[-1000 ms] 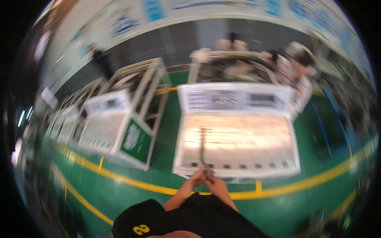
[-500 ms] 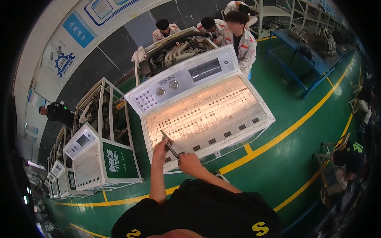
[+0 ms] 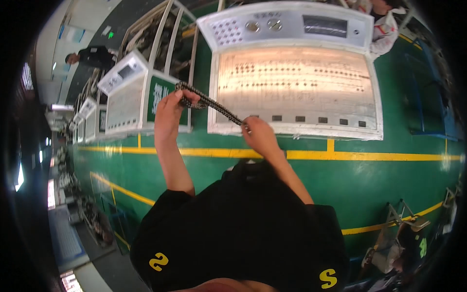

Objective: The person holds and aligns a metal engine chain over a white control panel, then walks to a workbench and places a blue housing component over the end of the chain.

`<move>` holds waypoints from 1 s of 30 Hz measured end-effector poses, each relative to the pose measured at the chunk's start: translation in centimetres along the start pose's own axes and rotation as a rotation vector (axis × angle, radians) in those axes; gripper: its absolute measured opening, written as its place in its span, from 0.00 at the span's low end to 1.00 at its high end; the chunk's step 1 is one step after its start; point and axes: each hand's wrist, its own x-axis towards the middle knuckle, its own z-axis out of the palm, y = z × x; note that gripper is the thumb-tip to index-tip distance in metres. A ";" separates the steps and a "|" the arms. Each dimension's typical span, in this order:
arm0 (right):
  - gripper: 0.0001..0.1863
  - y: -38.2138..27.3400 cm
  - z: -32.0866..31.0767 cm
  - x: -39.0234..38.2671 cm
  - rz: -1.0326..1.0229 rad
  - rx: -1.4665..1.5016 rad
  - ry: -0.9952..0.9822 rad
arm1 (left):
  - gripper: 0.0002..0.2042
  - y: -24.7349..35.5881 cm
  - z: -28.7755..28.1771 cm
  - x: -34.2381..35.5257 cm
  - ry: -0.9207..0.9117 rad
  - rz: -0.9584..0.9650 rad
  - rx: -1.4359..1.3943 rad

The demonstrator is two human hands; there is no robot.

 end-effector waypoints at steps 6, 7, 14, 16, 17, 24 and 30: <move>0.20 2.9 3.3 -1.6 0.060 0.055 -0.220 | 0.15 0.6 -2.2 -3.2 -0.126 -0.106 0.128; 0.25 2.4 3.7 -1.4 0.054 0.098 -0.277 | 0.15 0.6 -2.3 -3.7 -0.145 -0.135 0.127; 0.28 -1.6 8.1 2.8 -0.188 0.093 -0.221 | 0.14 0.1 -4.8 -5.2 -0.174 -0.197 0.212; 0.25 -3.6 8.8 3.9 -0.229 0.126 -0.172 | 0.16 0.1 -5.7 -6.1 -0.138 -0.199 0.266; 0.22 -3.9 9.0 4.4 -0.294 0.101 -0.124 | 0.16 -0.3 -6.2 -6.4 -0.130 -0.217 0.255; 0.11 -3.9 11.4 4.6 -0.455 -0.152 0.030 | 0.13 -4.6 -8.4 -6.9 -0.158 -0.211 0.021; 0.08 -4.0 10.0 2.2 -0.305 -0.237 0.089 | 0.14 -6.2 -10.6 -9.5 -0.287 -0.207 0.004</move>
